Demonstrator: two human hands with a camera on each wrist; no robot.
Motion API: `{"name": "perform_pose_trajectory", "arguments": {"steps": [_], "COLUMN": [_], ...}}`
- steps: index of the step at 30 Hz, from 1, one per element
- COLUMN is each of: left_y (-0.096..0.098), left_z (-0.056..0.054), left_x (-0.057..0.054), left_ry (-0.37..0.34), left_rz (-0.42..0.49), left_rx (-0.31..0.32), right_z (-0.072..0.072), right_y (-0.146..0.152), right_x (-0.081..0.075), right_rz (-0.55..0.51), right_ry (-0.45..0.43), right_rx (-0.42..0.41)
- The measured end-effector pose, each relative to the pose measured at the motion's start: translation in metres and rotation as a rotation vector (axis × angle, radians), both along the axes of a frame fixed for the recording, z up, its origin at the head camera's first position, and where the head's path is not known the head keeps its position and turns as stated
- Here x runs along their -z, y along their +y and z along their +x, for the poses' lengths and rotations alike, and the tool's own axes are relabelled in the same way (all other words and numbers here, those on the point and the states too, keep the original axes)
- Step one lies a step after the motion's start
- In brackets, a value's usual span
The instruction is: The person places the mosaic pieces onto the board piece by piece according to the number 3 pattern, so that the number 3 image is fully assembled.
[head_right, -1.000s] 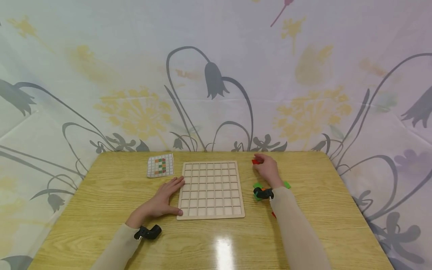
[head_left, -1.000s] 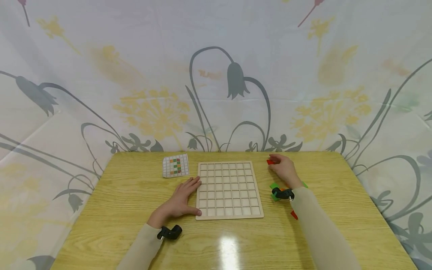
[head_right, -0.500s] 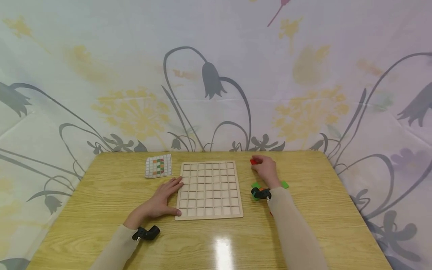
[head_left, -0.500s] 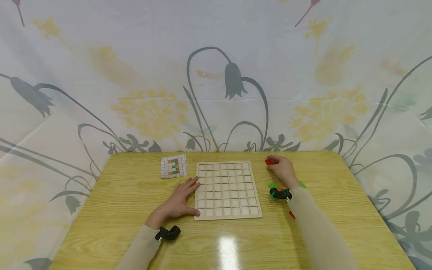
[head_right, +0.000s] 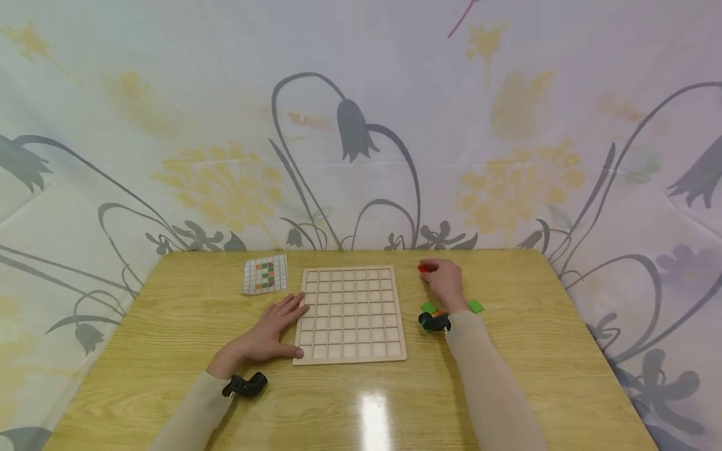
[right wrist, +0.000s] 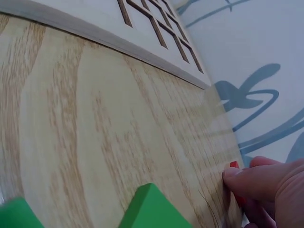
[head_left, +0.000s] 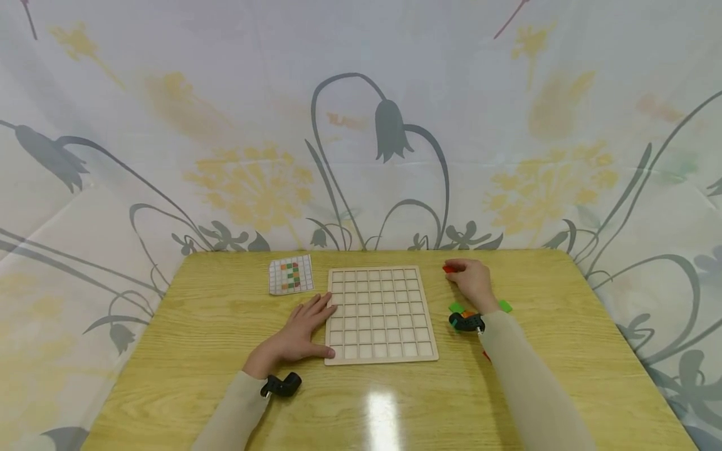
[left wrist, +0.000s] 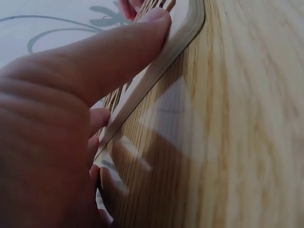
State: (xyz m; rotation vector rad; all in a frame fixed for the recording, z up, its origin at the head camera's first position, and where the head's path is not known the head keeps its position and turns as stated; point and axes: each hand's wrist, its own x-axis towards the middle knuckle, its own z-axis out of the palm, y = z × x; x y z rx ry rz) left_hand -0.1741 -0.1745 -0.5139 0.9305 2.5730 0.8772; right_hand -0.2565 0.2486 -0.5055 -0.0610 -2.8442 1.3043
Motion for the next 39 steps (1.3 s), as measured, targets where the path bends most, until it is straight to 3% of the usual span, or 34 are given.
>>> {"name": "perform_pose_trajectory", "arguments": {"steps": [15, 23, 31, 39], "left_y": [0.0, 0.001, 0.0, 0.002], "left_z": [-0.001, 0.0, 0.003, 0.002], "left_x": [-0.003, -0.003, -0.002, -0.002], "left_ry": [0.003, -0.004, -0.003, 0.004], "left_rz": [-0.026, -0.058, -0.057, -0.043], "left_rx": [0.041, -0.001, -0.019, -0.025], "right_z": [-0.001, -0.002, 0.005, 0.01], "right_y": [0.001, -0.001, -0.002, -0.012], "right_x": [0.002, 0.002, -0.001, -0.005], "right_rz": [0.06, 0.087, 0.05, 0.014], "right_ry": [0.059, 0.095, 0.067, 0.12], "right_rx": [0.007, 0.015, 0.01, 0.022]}}
